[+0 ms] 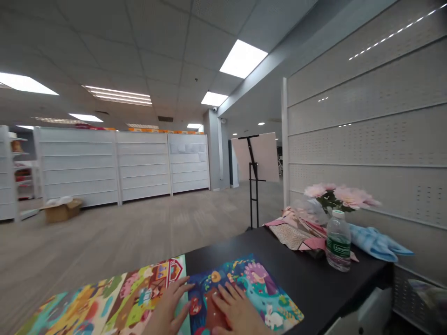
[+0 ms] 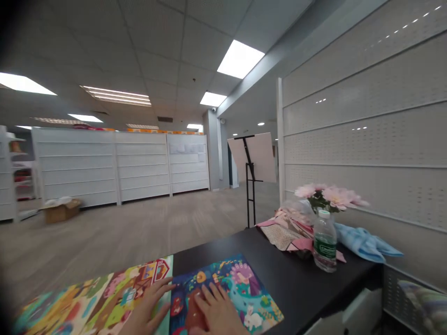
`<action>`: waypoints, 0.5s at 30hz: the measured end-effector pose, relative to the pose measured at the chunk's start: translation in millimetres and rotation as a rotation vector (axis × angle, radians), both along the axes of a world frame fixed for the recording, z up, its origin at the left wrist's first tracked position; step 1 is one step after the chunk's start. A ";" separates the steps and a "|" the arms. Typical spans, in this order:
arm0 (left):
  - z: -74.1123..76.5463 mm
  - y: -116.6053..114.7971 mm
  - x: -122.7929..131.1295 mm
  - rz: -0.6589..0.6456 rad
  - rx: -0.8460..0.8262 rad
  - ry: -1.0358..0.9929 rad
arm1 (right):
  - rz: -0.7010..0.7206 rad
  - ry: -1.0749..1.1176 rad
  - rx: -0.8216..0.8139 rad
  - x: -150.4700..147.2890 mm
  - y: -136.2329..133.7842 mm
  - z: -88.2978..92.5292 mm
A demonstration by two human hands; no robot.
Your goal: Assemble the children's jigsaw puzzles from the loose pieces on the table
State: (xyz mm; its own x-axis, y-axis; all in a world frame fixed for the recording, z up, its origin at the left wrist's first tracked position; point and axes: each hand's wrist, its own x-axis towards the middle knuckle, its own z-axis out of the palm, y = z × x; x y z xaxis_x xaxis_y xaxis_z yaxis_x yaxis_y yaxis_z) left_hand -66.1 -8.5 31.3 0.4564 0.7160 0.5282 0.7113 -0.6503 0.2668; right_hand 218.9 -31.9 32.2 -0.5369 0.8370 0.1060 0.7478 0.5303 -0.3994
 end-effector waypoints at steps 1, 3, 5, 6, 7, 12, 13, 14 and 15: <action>8.6 -6.8 -0.5 0.030 -0.036 0.047 | -0.017 -0.010 -0.004 4.2 -1.5 3.2; 24.2 -19.6 -6.3 0.092 -0.113 0.145 | -0.101 -0.042 -0.004 13.6 -0.6 6.5; 34.4 -31.8 -17.6 0.164 -0.154 0.187 | -0.220 -0.064 0.016 22.9 5.9 5.7; 36.9 -38.0 -23.9 0.192 -0.175 0.205 | -0.284 -0.061 0.024 27.4 10.9 4.5; 37.6 -44.1 -29.6 0.214 -0.204 0.226 | -0.340 -0.047 0.019 32.2 16.7 3.3; 26.4 -67.4 -32.2 0.239 -0.382 0.289 | -0.151 0.038 0.051 71.9 48.9 -0.2; 23.9 -70.5 -27.3 0.242 -0.394 0.279 | -0.128 -0.033 0.058 83.7 55.1 -2.4; 22.0 -73.4 -21.3 0.238 -0.399 0.266 | -0.137 -0.097 0.043 96.0 60.9 -5.8; 20.8 -76.3 -14.4 0.225 -0.392 0.249 | -0.183 -0.140 0.021 108.1 66.4 -10.3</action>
